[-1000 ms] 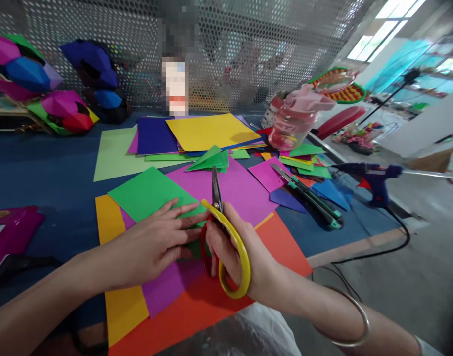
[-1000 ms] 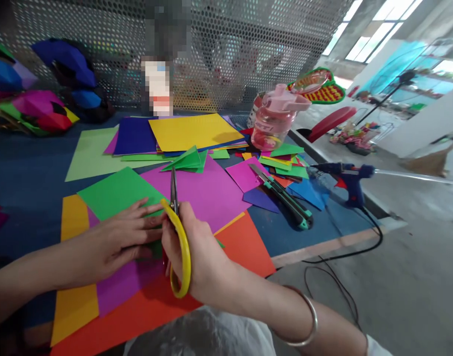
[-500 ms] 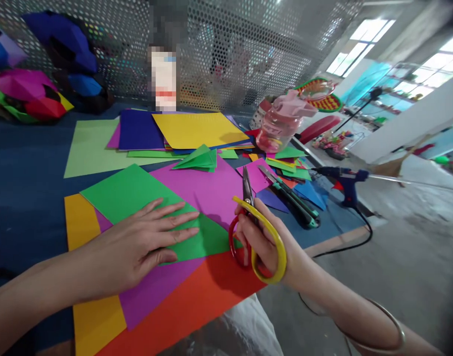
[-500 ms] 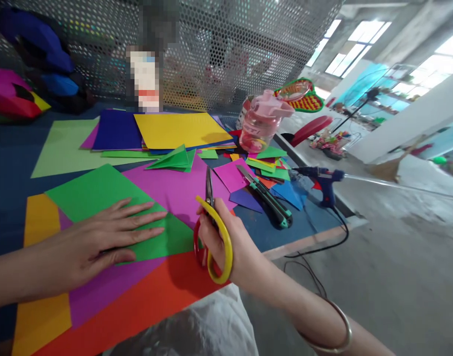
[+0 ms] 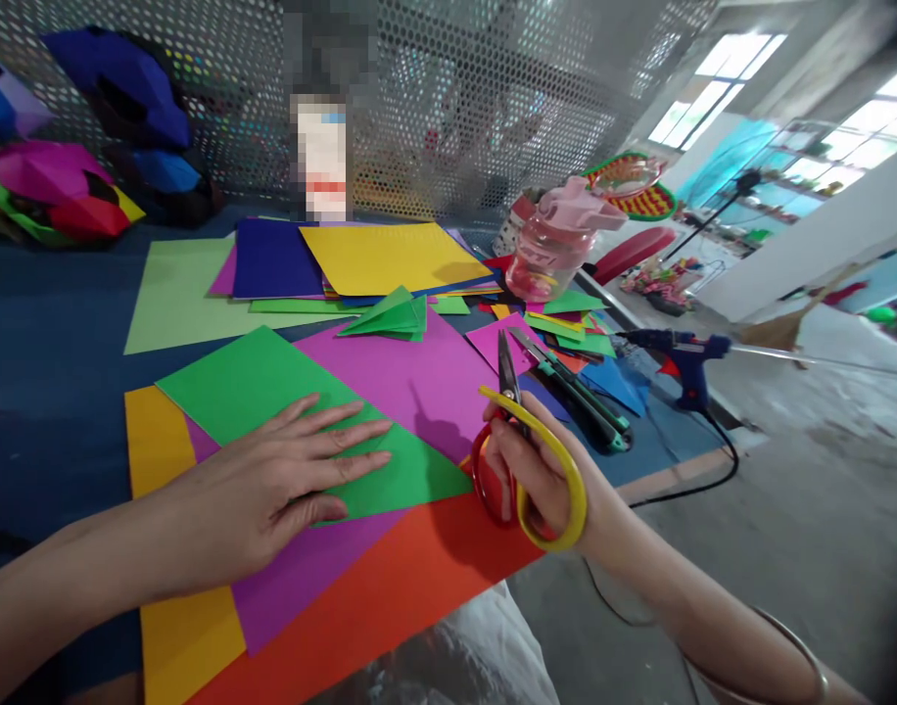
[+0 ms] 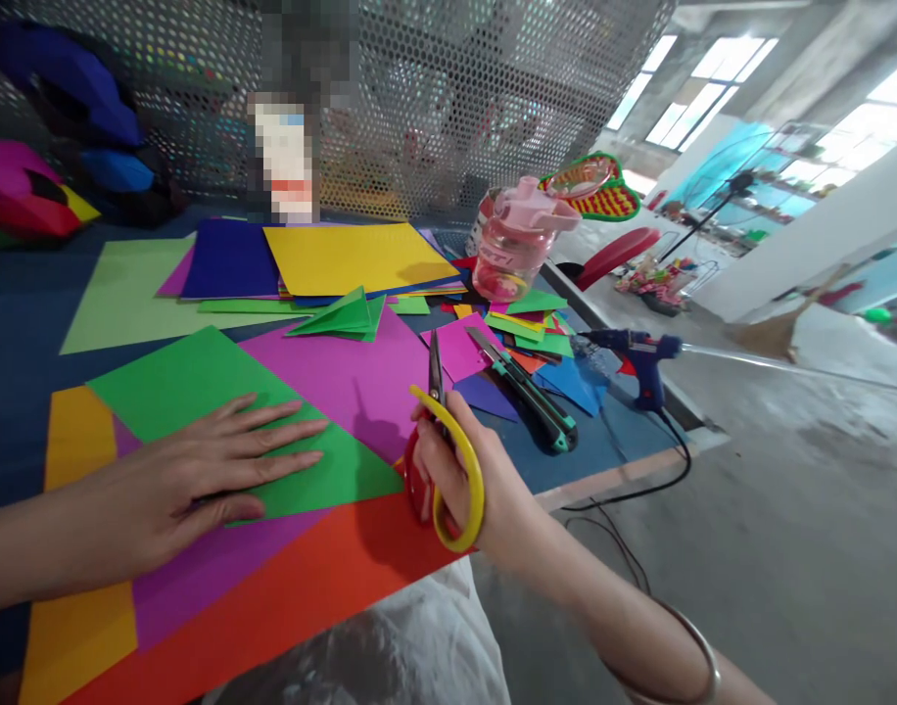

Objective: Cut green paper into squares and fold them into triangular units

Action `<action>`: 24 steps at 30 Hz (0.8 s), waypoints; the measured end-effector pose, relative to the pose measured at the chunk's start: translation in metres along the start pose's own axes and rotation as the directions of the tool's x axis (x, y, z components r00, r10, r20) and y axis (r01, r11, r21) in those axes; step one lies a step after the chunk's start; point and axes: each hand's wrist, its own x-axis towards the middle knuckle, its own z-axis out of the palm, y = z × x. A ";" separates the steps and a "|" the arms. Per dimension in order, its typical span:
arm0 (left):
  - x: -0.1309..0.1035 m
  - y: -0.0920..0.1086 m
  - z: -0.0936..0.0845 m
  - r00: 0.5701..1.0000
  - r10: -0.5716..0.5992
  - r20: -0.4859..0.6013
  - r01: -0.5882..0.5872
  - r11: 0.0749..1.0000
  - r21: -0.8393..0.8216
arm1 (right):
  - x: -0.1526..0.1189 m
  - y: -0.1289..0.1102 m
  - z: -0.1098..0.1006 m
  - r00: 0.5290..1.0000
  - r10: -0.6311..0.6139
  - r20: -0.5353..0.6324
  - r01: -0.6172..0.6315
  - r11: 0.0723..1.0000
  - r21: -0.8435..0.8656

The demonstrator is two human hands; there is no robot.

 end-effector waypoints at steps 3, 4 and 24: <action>0.001 0.000 0.001 1.000 -0.009 -0.014 0.009 1.000 -0.010 | -0.003 -0.004 -0.012 1.000 0.006 0.001 -0.006 0.998 -0.064; 0.002 -0.001 0.001 1.000 -0.010 -0.008 0.010 1.000 -0.006 | -0.004 -0.007 -0.013 1.000 0.013 -0.002 -0.013 0.997 -0.081; 0.007 -0.003 -0.001 1.000 -0.008 0.015 0.009 0.998 -0.060 | 0.008 -0.016 0.087 0.973 -0.045 0.228 0.033 0.998 0.054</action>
